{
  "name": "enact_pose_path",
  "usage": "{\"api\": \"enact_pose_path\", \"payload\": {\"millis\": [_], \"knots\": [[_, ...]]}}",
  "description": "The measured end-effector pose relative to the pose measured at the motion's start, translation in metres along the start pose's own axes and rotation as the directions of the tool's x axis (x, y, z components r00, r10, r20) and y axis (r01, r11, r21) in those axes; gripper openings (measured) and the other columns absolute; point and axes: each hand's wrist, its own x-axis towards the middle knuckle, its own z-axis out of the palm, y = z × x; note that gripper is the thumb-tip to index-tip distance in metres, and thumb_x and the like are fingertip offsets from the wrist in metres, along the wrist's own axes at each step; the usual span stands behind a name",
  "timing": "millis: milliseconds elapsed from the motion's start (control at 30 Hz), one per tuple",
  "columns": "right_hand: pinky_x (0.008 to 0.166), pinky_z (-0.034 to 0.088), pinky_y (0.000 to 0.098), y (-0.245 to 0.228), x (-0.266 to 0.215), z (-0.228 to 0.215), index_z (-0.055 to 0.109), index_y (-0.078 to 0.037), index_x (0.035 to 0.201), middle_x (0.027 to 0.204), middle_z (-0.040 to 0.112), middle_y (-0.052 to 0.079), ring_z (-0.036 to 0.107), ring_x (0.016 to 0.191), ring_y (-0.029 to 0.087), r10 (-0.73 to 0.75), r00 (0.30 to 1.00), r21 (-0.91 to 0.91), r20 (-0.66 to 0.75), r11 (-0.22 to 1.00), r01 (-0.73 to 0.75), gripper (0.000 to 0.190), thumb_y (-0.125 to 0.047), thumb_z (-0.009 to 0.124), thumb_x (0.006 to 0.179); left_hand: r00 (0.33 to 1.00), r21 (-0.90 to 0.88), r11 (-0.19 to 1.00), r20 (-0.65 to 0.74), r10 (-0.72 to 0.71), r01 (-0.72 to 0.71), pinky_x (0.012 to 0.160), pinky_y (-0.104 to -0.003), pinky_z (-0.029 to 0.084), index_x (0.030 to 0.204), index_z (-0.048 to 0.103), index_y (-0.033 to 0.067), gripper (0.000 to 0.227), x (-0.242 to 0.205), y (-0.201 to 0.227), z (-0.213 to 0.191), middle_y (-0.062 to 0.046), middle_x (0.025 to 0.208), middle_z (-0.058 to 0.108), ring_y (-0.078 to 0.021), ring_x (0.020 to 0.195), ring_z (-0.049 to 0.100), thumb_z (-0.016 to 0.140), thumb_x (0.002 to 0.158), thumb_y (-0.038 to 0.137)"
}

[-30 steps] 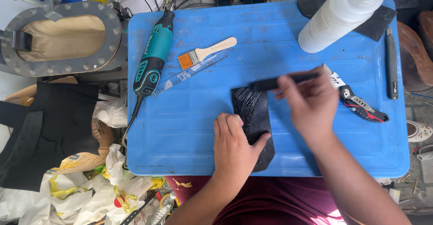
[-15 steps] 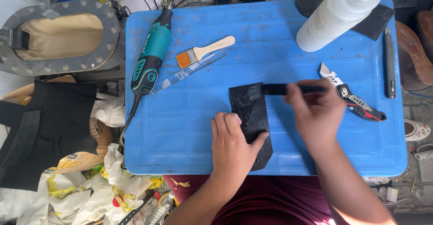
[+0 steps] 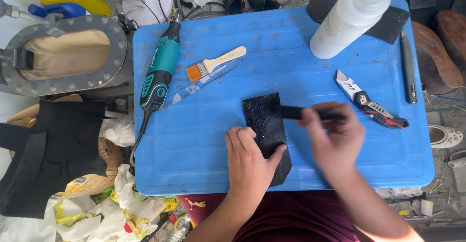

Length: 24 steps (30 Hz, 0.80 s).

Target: The person applies glue from a squeeze bottle onto black shoe sole pieces and spreads it evenly using a small brush. They repeat this process on multiple pieces, occasionally wiping the brush with a cloth.

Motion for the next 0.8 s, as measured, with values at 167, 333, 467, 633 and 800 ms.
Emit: {"api": "enact_pose_path", "payload": {"millis": [167, 333, 467, 633, 800], "knots": [[0.068, 0.062, 0.0261, 0.016, -0.009, 0.004, 0.062, 0.003, 0.097, 0.088, 0.074, 0.012, 0.076, 0.080, 0.017, 0.056, 0.996, -0.145, 0.066, 0.988, -0.046, 0.014, -0.001, 0.075, 0.096, 1.000, 0.005, 1.000, -0.021, 0.022, -0.022, 0.086, -0.048, 0.048, 0.108, 0.043, -0.0029, 0.074, 0.000, 0.000, 0.000, -0.021, 0.106, 0.048, -0.0387, 0.098, 0.052, 0.096, 0.065, 0.027], [0.079, 0.062, 0.0267, 0.024, -0.010, -0.031, 0.051, 0.003, 0.107, 0.106, 0.069, 0.015, 0.075, 0.090, 0.018, 0.054, 0.998, 0.095, -0.017, 0.994, -0.052, 0.019, 0.001, 0.070, 0.103, 0.998, -0.014, 0.999, -0.030, 0.049, -0.049, 0.091, -0.047, 0.048, 0.111, 0.043, -0.0018, 0.071, -0.004, -0.001, 0.001, -0.022, 0.116, 0.052, -0.0385, 0.105, 0.053, 0.094, 0.070, 0.024], [0.085, 0.063, 0.0285, 0.007, -0.004, -0.029, 0.050, 0.003, 0.112, 0.111, 0.070, 0.017, 0.075, 0.097, 0.019, -0.075, 0.990, 0.092, 0.121, 0.994, 0.064, 0.018, 0.003, 0.066, 0.104, 0.994, -0.054, 0.994, -0.065, 0.093, -0.097, 0.099, -0.050, 0.047, 0.115, 0.042, -0.0022, 0.074, -0.008, -0.006, -0.015, -0.028, 0.130, 0.051, -0.0441, 0.119, 0.053, 0.094, 0.071, 0.028], [0.095, 0.059, 0.0358, -0.008, 0.027, -0.029, 0.057, 0.003, 0.114, 0.120, 0.070, 0.021, 0.072, 0.112, 0.029, -0.350, 0.834, -0.086, 0.426, 0.902, 0.423, 0.018, 0.002, 0.066, 0.099, 0.995, -0.011, 0.996, 0.050, 0.091, -0.091, 0.098, -0.055, 0.042, 0.122, 0.040, -0.0040, 0.101, -0.040, -0.001, -0.036, -0.032, 0.134, 0.045, -0.0473, 0.118, 0.050, 0.097, 0.057, 0.049], [0.092, 0.059, 0.0331, -0.003, 0.042, -0.034, 0.061, 0.003, 0.115, 0.119, 0.073, 0.019, 0.074, 0.106, 0.026, -0.244, 0.854, -0.109, 0.459, 0.939, 0.327, 0.019, 0.009, 0.065, 0.097, 0.980, -0.060, 0.993, 0.165, 0.108, -0.099, 0.105, -0.055, 0.040, 0.130, 0.040, -0.0004, 0.092, -0.034, -0.021, -0.048, -0.027, 0.142, 0.045, -0.0457, 0.128, 0.049, 0.096, 0.063, 0.029]]}}
